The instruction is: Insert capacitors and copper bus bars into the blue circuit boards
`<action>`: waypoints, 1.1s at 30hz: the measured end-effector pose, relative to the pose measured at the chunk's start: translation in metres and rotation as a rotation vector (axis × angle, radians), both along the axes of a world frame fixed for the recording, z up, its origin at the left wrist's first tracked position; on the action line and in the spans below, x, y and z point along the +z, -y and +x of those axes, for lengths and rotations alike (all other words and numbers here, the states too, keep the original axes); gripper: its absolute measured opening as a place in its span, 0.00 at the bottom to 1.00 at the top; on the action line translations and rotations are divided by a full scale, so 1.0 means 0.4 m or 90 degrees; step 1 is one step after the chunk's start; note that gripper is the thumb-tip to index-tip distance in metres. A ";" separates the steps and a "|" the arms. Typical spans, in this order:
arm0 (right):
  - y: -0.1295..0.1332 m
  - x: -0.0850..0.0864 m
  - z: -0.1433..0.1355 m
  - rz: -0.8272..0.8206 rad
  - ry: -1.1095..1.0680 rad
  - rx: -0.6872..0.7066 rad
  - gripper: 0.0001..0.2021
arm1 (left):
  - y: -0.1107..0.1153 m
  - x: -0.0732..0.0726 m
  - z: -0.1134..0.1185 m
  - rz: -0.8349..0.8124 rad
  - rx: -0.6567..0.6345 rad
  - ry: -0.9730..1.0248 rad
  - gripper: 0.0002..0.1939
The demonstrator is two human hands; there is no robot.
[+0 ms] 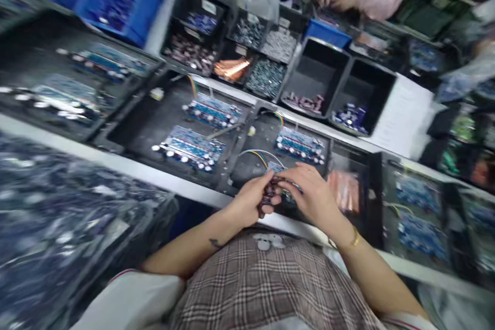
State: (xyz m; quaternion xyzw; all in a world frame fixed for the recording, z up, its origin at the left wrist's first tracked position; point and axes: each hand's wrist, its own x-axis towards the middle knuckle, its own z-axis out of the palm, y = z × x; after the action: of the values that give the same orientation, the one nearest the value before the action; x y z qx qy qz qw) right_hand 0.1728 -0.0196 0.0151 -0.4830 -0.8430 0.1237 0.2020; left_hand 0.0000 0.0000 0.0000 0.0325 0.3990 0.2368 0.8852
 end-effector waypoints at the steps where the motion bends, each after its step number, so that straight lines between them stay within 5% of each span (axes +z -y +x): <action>1: 0.026 -0.008 0.020 -0.012 0.036 -0.032 0.08 | 0.023 -0.010 -0.002 -0.029 -0.047 0.026 0.14; 8: 0.147 -0.074 0.089 -0.085 0.177 -0.144 0.11 | 0.102 -0.064 -0.015 -0.151 -0.250 0.159 0.11; 23: 0.137 -0.093 0.082 -0.074 0.202 -0.101 0.09 | 0.118 -0.062 -0.021 -0.036 -0.197 0.102 0.15; 33: 0.142 -0.093 0.093 -0.062 0.250 -0.051 0.11 | 0.123 -0.082 -0.027 0.004 -0.259 0.087 0.22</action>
State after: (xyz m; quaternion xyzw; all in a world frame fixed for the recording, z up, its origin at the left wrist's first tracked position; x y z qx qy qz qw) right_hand 0.2099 -0.0766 -0.0219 -0.5398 -0.8396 0.0594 0.0150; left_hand -0.0108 -0.0490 -0.0327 0.0994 0.3226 0.0564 0.9396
